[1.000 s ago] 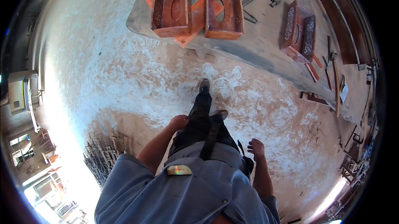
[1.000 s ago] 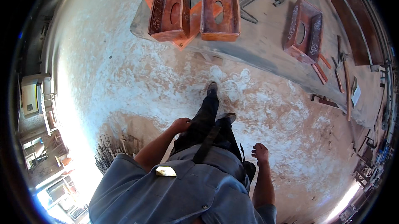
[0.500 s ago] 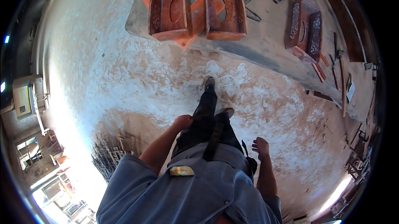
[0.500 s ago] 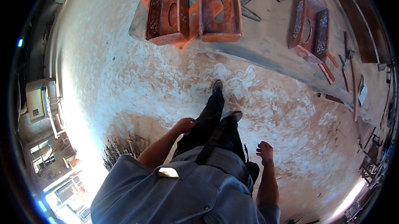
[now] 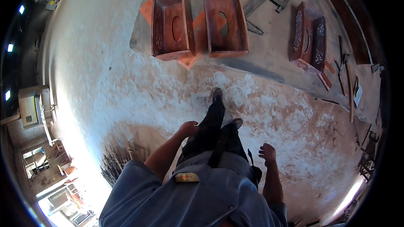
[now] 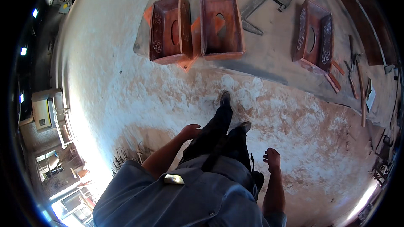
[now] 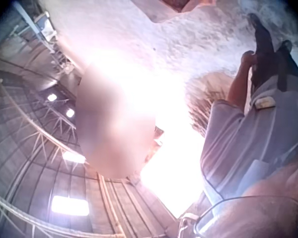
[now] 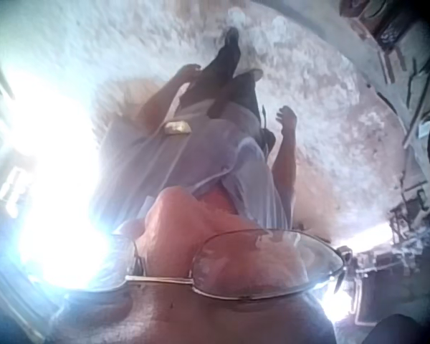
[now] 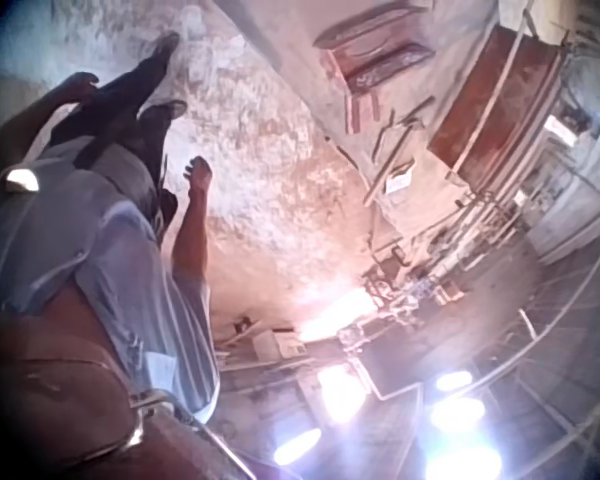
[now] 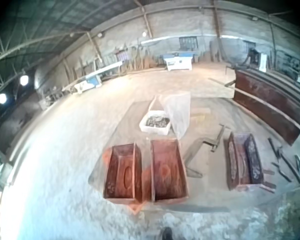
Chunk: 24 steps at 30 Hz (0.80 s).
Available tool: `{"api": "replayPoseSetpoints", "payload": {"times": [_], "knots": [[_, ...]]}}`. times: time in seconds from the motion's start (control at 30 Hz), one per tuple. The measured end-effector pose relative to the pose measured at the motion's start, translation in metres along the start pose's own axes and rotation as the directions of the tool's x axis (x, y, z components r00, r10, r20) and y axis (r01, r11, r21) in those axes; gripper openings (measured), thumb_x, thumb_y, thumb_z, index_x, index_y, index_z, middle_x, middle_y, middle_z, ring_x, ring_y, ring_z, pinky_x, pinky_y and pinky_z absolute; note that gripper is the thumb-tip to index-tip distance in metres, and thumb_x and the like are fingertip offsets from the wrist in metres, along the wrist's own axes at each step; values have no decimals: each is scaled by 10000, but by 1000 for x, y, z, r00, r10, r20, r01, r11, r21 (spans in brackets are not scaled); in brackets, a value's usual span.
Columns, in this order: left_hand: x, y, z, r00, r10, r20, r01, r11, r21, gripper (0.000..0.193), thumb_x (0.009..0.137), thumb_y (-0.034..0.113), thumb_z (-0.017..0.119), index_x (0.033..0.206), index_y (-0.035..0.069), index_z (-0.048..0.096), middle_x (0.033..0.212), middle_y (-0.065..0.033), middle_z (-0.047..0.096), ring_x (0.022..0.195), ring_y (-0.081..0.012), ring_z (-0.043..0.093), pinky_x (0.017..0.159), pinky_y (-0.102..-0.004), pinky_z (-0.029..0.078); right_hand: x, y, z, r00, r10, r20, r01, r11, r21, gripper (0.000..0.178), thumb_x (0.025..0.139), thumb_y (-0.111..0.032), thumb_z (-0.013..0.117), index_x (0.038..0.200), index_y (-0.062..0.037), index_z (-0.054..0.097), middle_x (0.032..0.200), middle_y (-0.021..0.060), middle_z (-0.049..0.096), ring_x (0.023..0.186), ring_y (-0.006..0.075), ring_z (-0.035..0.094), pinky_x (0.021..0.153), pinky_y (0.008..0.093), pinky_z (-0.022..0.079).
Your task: The person assembles small wooden boxes by hand, fitting carved panels into frames and aligning edges. They handle multiple boxes, place them on a workbench, and use a metal ruler to check dimensions and alignment.
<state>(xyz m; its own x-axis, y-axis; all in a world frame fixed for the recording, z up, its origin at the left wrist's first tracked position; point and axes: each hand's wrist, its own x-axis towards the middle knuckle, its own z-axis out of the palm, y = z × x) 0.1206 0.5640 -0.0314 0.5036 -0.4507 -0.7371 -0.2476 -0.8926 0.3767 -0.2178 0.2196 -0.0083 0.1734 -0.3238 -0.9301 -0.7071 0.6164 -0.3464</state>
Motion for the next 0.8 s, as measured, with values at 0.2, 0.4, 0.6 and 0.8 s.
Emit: {"api": "replayPoseSetpoints", "payload": {"times": [0.2, 0.4, 0.6, 0.8], "knots": [[12, 2, -12, 998, 52, -23, -51, 997, 55, 410, 806, 342, 542, 1066, 48, 660, 1042, -229, 657, 1003, -399, 622, 881, -461, 498, -2, -4, 5, 1000, -20, -10, 20, 999, 29, 388, 906, -315, 589, 1192, -53, 564, 1004, 89, 639, 776, 193, 647, 616, 337, 535], [28, -2, -15, 989, 145, -20, -142, 984, 108, 402, 796, 371, 546, 1050, 86, 675, 1040, -217, 661, 1014, -402, 617, 869, -478, 495, -7, 9, 3, 999, -47, -18, 49, 995, 88, 373, 909, -313, 587, 1186, -63, 564, 979, 84, 642, 772, 190, 646, 613, 336, 534], [37, -56, 18, 943, 326, 64, -332, 925, 185, 326, 858, 321, 556, 960, 31, 664, 1136, -194, 646, 1021, -393, 613, 889, -457, 499, -11, 17, -2, 997, -62, 42, 55, 987, 150, 284, 898, -269, 575, 1090, -60, 595, 944, 74, 637, 762, 182, 632, 614, 342, 531], [-5, -1, 43, 980, 57, 189, -15, 976, -216, 771, 864, 613, 532, 1376, 42, 455, 1267, -210, 591, 1195, -367, 546, 977, -406, 445, -22, 44, -23, 997, -80, -9, 81, 984, 160, 278, 883, -254, 585, 1082, -61, 613, 952, 69, 633, 773, 183, 626, 633, 338, 526]]}}
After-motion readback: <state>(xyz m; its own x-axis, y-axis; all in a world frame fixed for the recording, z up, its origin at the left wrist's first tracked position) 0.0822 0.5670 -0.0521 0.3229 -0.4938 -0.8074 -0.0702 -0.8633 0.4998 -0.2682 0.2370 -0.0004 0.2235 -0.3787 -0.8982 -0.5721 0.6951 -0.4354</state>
